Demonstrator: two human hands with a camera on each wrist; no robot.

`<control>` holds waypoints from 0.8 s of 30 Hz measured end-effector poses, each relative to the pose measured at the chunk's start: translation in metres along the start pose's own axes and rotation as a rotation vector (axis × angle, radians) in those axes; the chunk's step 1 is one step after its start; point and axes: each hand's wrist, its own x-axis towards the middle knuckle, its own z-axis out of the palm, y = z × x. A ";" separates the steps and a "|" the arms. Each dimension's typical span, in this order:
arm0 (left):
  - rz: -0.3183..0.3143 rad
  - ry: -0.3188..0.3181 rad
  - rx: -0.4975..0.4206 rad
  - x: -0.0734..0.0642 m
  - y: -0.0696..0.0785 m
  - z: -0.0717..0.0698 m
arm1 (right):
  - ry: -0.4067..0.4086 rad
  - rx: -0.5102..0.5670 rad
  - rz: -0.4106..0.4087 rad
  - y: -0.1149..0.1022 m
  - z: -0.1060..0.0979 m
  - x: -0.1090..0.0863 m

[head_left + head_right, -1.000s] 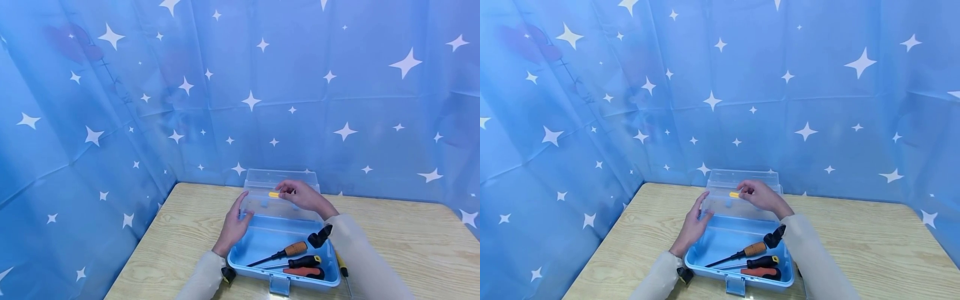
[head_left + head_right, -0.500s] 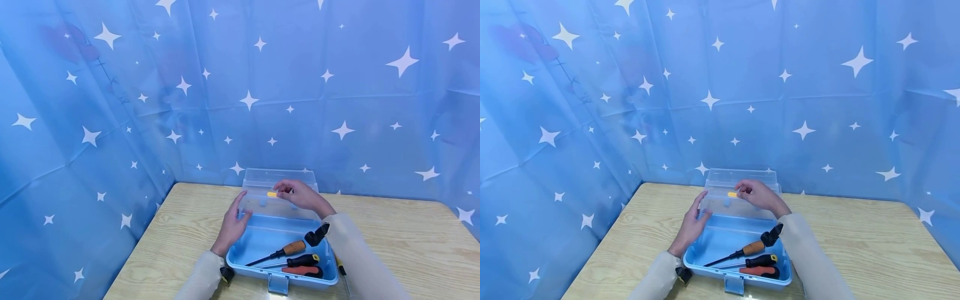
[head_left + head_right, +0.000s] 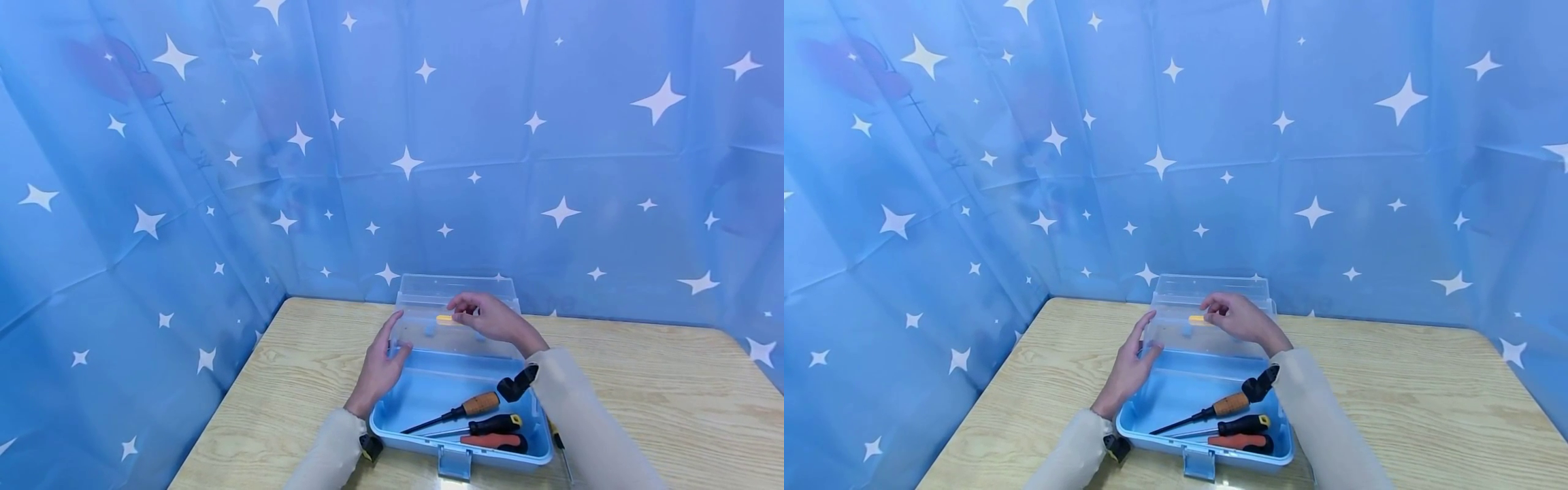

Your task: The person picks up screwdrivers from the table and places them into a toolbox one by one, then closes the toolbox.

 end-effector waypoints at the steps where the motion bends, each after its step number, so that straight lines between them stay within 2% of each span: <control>1: 0.001 0.000 0.000 0.000 0.000 0.000 | 0.001 0.000 -0.001 0.000 0.000 0.000; 17: 0.000 -0.003 0.002 0.000 0.000 0.000 | 0.036 0.000 0.012 0.000 0.001 -0.001; 24: 0.016 -0.001 0.007 -0.001 0.000 -0.001 | 0.078 -0.009 0.011 -0.003 0.000 -0.002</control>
